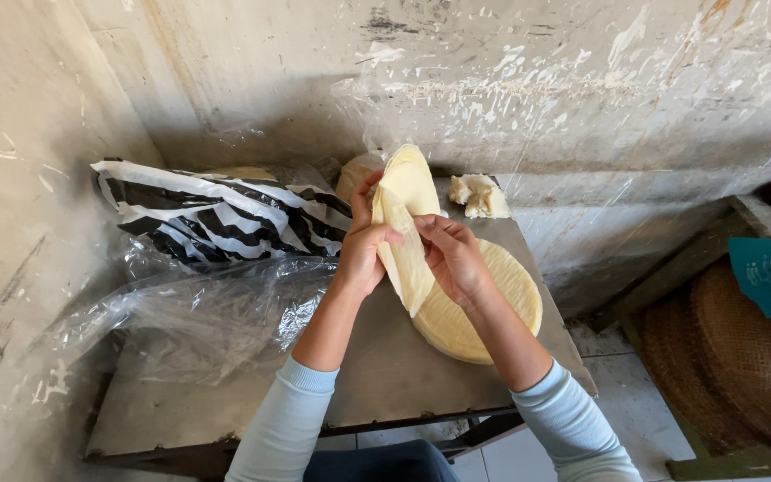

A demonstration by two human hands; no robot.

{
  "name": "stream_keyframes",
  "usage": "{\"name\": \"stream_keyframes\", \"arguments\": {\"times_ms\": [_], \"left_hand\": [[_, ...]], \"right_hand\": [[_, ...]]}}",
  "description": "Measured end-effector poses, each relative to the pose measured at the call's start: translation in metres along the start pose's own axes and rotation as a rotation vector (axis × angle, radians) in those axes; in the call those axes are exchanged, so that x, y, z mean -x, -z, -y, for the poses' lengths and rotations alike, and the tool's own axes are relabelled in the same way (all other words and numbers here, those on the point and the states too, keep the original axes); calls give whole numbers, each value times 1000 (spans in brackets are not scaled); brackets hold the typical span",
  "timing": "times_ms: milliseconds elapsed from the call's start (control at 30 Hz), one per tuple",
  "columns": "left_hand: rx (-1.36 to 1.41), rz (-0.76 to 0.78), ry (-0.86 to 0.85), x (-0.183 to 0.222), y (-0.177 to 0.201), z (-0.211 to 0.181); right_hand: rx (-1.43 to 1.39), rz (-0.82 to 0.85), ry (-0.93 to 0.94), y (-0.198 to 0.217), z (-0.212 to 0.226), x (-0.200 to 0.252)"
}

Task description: The person separates thin circular dough wrappers by hand from a stack on a table and places them into a clear plastic bag.

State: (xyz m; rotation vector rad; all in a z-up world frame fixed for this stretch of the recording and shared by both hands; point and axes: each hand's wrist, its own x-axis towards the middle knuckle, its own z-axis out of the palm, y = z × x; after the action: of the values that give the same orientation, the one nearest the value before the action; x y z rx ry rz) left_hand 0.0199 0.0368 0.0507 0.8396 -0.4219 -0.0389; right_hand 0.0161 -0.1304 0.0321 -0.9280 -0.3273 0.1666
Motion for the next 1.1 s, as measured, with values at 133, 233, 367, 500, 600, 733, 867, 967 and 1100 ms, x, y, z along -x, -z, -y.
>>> {"name": "stream_keyframes", "arguments": {"times_ms": [133,233,367,500,600,733,867,967,1100], "left_hand": [[60,10,-27,0,-2,0],[-196,101,-113,1,-6,2],[-342,216,-103,3,-7,-1],[-235,238,-39,4,-2,-5],[-100,253,-43,3,0,-5],[-84,182,-38,1,-3,-4],[-382,217,-122,5,-8,-5],[-451,291,-159,6,-13,-7],[-416,312,-70,9,-8,-13]], "right_hand": [[16,0,1,-2,-3,2],[95,63,59,-2,-9,6],[103,90,107,-3,-12,6],[16,42,60,-7,-9,4],[36,-74,25,-11,-4,4],[82,-12,62,-11,-3,3],[210,64,121,-2,-13,4],[231,86,173,2,-17,3],[205,158,164,0,-13,5]]}}
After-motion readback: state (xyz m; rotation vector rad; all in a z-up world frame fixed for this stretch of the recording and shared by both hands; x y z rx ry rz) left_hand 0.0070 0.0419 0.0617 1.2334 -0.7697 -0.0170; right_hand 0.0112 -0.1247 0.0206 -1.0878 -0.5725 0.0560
